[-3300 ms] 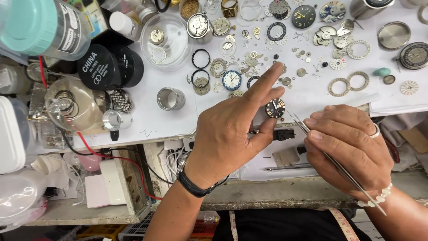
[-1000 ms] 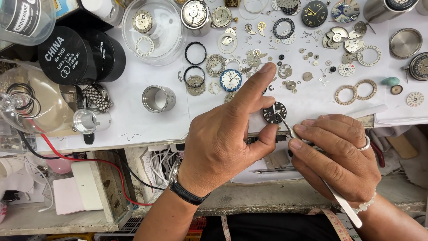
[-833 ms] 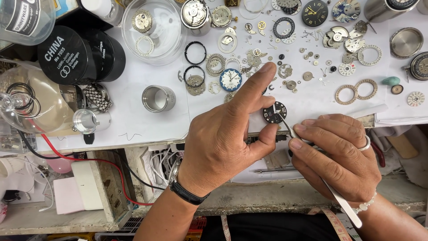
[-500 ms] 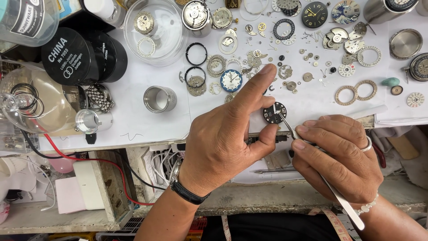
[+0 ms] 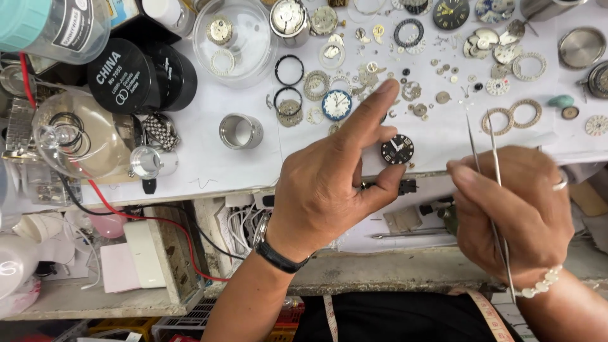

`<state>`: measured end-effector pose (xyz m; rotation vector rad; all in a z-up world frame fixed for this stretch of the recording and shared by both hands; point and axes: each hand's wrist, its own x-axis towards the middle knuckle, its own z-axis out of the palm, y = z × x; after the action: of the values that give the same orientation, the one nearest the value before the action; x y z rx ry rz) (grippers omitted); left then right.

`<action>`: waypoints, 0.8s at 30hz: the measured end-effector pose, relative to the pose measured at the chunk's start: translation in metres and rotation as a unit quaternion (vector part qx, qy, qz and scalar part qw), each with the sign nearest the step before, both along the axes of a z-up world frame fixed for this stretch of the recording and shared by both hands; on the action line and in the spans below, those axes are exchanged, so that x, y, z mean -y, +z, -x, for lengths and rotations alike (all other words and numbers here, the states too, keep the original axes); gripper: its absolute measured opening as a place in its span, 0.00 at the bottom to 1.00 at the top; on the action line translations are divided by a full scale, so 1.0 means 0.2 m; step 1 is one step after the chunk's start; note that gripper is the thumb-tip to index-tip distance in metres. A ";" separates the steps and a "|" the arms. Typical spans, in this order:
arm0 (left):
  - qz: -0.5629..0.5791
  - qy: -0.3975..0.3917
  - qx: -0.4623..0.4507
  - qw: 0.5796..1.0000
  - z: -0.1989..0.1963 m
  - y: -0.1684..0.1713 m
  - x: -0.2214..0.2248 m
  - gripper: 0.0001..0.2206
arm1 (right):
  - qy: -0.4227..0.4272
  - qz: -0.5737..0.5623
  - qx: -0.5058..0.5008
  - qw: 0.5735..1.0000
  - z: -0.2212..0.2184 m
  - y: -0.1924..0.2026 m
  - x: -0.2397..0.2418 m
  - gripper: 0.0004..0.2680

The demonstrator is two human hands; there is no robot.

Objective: Repairing a watch movement by using tweezers to adjust or clean internal components at a workbench.

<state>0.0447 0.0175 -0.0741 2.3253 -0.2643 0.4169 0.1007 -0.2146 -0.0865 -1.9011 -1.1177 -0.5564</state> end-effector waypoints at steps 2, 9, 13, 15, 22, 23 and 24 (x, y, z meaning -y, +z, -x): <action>0.015 0.011 0.024 1.000 0.01 -0.03 0.00 0.43 | -0.049 0.080 0.041 0.995 -0.02 0.03 0.00 0.06; 0.097 0.042 -0.063 0.992 0.02 0.12 0.00 0.45 | -0.062 0.087 0.050 0.993 -0.02 0.07 -0.08 0.04; 0.170 0.043 -0.153 0.973 0.00 0.21 0.00 0.46 | -0.053 0.070 0.035 0.996 -0.02 0.09 -0.10 0.03; 0.185 0.048 -0.179 0.965 -0.01 0.23 0.01 0.45 | -0.061 0.066 0.033 0.995 -0.03 0.08 -0.12 0.03; 0.153 0.062 -0.218 0.962 -0.04 0.26 0.01 0.42 | -0.071 0.062 0.039 0.995 -0.03 0.05 -0.13 0.04; 0.159 0.060 -0.226 0.959 -0.04 0.26 0.01 0.42 | -0.072 0.059 0.043 0.995 -0.03 0.04 -0.13 0.04; 0.160 0.060 -0.227 0.959 -0.04 0.26 0.01 0.42 | -0.072 0.060 0.043 0.995 -0.03 0.04 -0.13 0.04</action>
<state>0.0532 0.0148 -0.0217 2.0504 0.1591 -0.0263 0.1073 -0.1895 -0.0785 -2.0902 -1.0953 -0.6688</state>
